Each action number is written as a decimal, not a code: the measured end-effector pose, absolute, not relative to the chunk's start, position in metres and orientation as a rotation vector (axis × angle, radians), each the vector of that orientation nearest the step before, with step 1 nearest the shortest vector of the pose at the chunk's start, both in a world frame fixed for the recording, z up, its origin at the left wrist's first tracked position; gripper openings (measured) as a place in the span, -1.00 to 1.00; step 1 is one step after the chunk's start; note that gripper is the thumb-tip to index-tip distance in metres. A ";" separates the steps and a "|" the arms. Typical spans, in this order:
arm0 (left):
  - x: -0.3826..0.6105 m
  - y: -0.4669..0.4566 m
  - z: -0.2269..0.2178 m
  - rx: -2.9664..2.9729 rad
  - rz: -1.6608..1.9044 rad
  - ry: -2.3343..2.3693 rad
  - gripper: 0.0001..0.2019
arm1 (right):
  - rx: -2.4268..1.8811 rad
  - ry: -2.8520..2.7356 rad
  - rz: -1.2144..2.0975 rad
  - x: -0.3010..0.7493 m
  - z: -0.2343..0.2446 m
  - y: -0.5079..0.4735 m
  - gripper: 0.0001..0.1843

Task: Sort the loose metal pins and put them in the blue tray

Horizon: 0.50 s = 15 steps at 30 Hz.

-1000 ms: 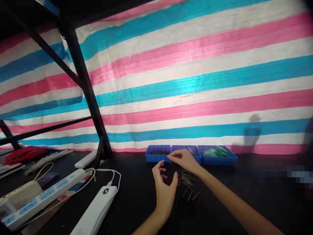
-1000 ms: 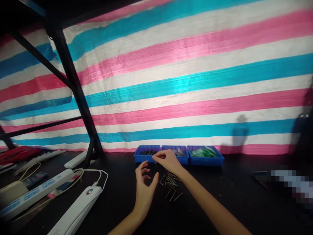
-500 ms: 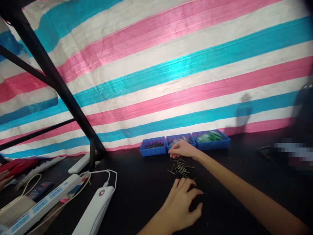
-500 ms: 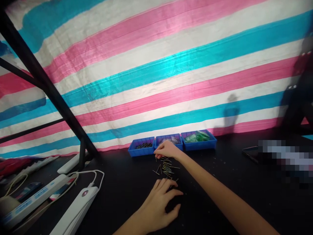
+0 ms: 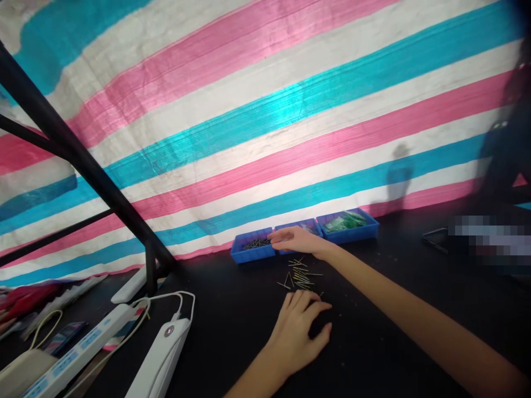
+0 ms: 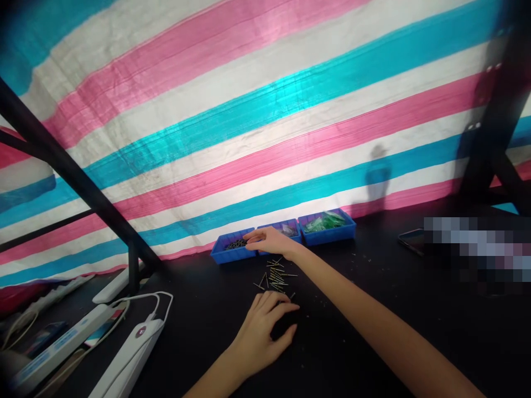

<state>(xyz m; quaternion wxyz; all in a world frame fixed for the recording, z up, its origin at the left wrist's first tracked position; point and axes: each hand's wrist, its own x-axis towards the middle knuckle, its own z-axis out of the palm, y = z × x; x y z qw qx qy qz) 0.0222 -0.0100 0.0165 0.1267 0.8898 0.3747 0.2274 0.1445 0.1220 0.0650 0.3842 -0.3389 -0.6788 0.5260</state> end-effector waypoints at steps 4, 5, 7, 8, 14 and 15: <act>0.019 -0.004 0.015 2.609 0.718 1.177 -0.66 | -0.898 -1.848 1.180 0.156 0.076 0.119 -0.78; 0.018 -0.002 0.014 2.615 0.732 1.199 -0.67 | -0.900 -1.872 1.141 0.159 0.080 0.118 -0.79; 0.017 -0.001 0.011 2.619 0.748 1.231 -0.73 | -0.898 -1.902 1.062 0.162 0.087 0.115 -0.80; 0.016 0.000 0.011 2.617 0.753 1.241 -0.76 | -0.898 -1.910 1.028 0.162 0.090 0.113 -0.80; 0.017 0.000 0.010 2.580 0.790 1.265 -0.87 | -0.961 -1.976 0.849 0.163 0.102 0.099 -0.84; 0.017 0.000 0.010 2.575 0.800 1.262 -0.85 | -0.981 -1.982 0.816 0.163 0.103 0.097 -0.84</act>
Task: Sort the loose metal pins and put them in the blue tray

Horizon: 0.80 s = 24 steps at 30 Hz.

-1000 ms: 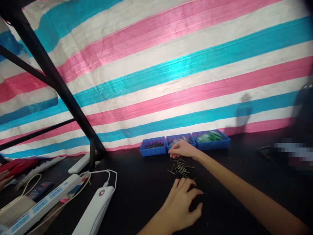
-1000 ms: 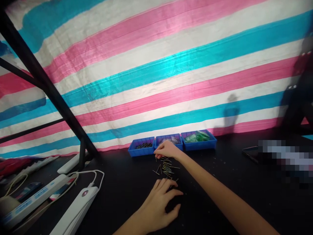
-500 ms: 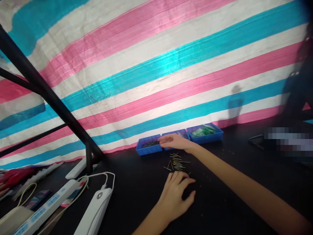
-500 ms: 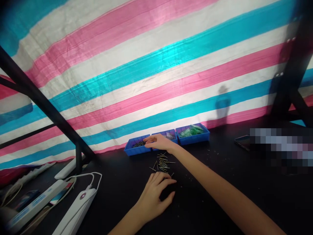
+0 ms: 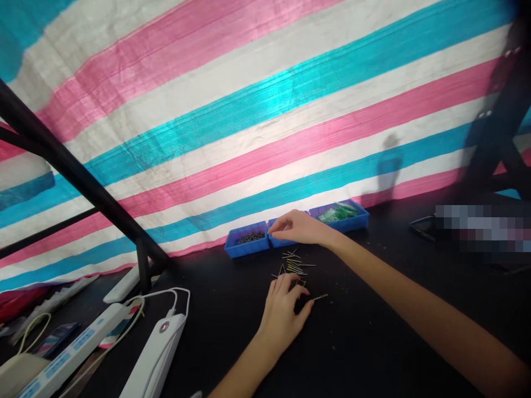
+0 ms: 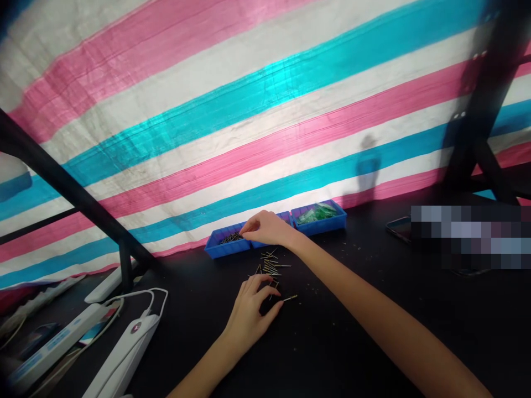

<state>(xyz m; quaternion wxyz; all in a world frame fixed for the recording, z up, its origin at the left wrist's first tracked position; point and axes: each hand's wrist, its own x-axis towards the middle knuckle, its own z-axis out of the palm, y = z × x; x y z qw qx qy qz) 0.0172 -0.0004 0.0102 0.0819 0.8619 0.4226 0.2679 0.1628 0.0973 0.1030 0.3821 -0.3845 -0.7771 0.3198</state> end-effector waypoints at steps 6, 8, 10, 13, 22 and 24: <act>0.020 -0.003 0.009 2.630 0.748 1.121 -0.69 | -1.010 -1.986 0.740 0.164 0.111 0.088 -0.86; 0.019 -0.002 0.007 2.634 0.741 1.116 -0.76 | -1.014 -2.009 0.744 0.163 0.114 0.084 -0.84; 0.018 -0.001 0.004 2.635 0.743 1.106 -0.81 | -1.022 -2.056 0.764 0.162 0.116 0.078 -0.82; 0.017 0.001 0.003 2.631 0.718 1.052 -0.82 | -1.029 -2.126 0.773 0.159 0.117 0.074 -0.80; 0.023 -0.004 0.007 2.392 0.865 1.037 -0.93 | -1.042 -2.205 0.729 0.159 0.108 0.075 -0.80; 0.022 -0.002 0.012 2.237 1.020 1.107 -0.94 | -1.046 -2.236 0.739 0.159 0.105 0.076 -0.80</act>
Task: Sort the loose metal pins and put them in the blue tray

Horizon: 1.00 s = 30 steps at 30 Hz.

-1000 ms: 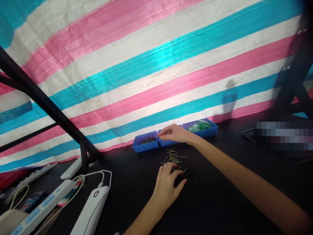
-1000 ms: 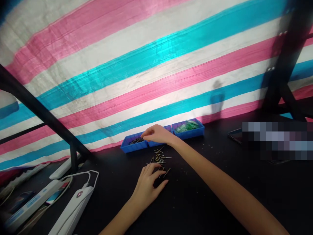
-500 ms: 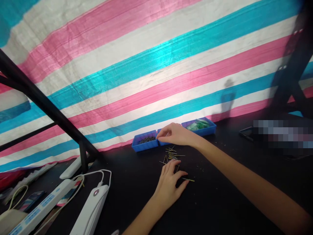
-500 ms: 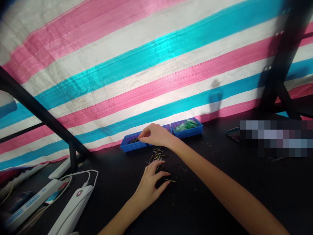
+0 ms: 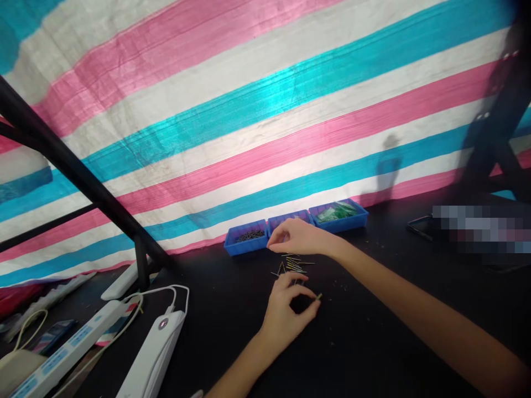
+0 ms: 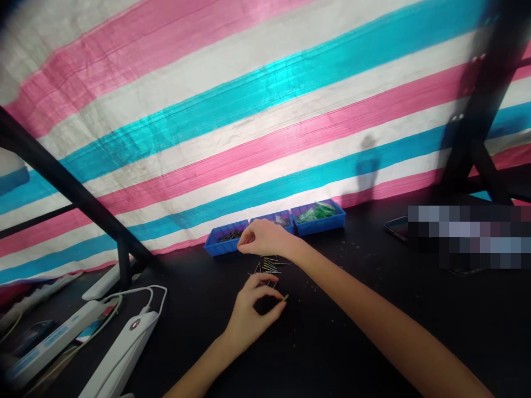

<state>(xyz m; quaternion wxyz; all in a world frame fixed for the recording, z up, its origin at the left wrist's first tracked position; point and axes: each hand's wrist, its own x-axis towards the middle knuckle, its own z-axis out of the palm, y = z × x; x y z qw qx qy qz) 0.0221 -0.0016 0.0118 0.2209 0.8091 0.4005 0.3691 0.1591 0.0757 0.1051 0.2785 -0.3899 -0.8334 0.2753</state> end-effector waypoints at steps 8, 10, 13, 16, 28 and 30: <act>0.001 0.020 0.028 1.431 1.565 1.157 -0.85 | -1.107 -2.271 0.753 0.160 0.097 0.083 -0.75; 0.000 0.023 0.029 1.201 1.588 1.085 -0.81 | -1.023 -2.296 0.880 0.159 0.095 0.081 -0.71; 0.001 0.023 0.029 0.918 1.520 0.943 -0.77 | -0.837 -2.300 1.079 0.154 0.092 0.078 -0.70; 0.002 0.023 0.029 0.727 1.388 0.844 -0.77 | -0.799 -2.284 1.099 0.148 0.087 0.076 -0.75; 0.003 0.022 0.029 0.736 1.485 0.925 -0.77 | -0.938 -2.194 0.919 0.150 0.095 0.077 -0.76; 0.003 0.021 0.028 0.794 1.554 0.959 -0.78 | -0.958 -2.156 0.893 0.150 0.097 0.078 -0.75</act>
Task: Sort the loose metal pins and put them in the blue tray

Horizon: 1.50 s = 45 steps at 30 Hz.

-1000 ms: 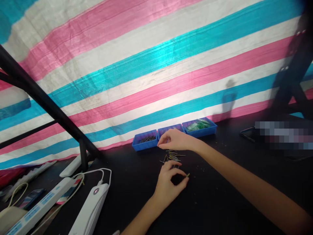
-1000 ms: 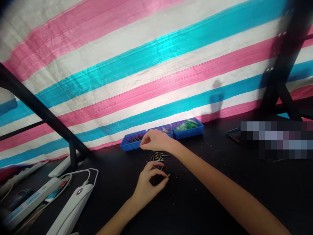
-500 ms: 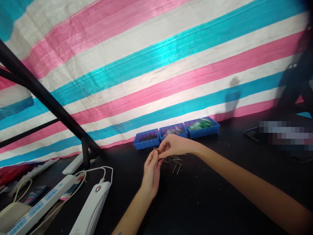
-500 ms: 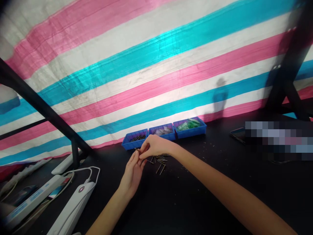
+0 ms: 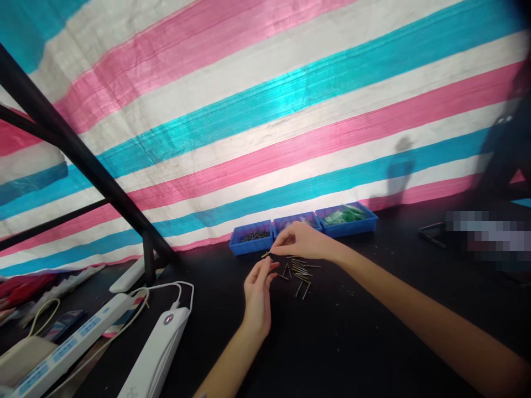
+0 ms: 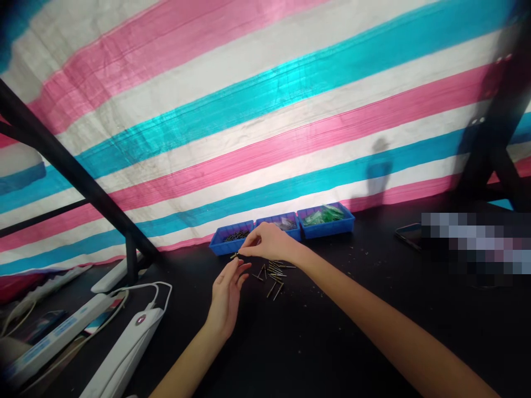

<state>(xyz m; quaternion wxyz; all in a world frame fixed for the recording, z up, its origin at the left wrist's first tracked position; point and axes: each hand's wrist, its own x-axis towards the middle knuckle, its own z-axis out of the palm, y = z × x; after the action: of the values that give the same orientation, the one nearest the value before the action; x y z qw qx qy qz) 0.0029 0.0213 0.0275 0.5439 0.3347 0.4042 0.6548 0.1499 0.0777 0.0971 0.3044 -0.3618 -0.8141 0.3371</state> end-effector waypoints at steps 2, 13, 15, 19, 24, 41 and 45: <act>0.002 0.021 0.026 0.836 1.590 0.973 -0.78 | -0.961 -2.150 0.880 0.150 0.098 0.078 -0.75; 0.002 0.020 0.026 0.963 1.592 1.088 -0.74 | -0.964 -2.345 0.896 0.155 0.101 0.069 -0.75; 0.002 0.020 0.026 0.949 1.590 1.092 -0.73 | -0.969 -2.364 0.903 0.155 0.100 0.069 -0.77; 0.001 0.021 0.026 0.932 1.578 1.084 -0.73 | -0.955 -2.377 0.917 0.157 0.100 0.071 -0.75; 0.001 0.020 0.026 0.948 1.556 1.072 -0.73 | -0.980 -2.271 0.881 0.159 0.105 0.072 -0.74; 0.008 0.014 0.030 1.135 1.490 1.135 -0.81 | -0.924 -2.241 0.954 0.147 0.097 0.071 -0.78; 0.007 0.015 0.031 1.128 1.489 1.135 -0.79 | -0.920 -2.231 0.915 0.149 0.099 0.071 -0.78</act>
<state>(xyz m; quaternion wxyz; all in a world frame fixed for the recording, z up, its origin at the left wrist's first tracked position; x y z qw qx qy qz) 0.0065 0.0150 0.0306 0.4598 0.4583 0.4609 0.6051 0.1486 0.0708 0.0990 0.2767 -0.3427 -0.8306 0.3406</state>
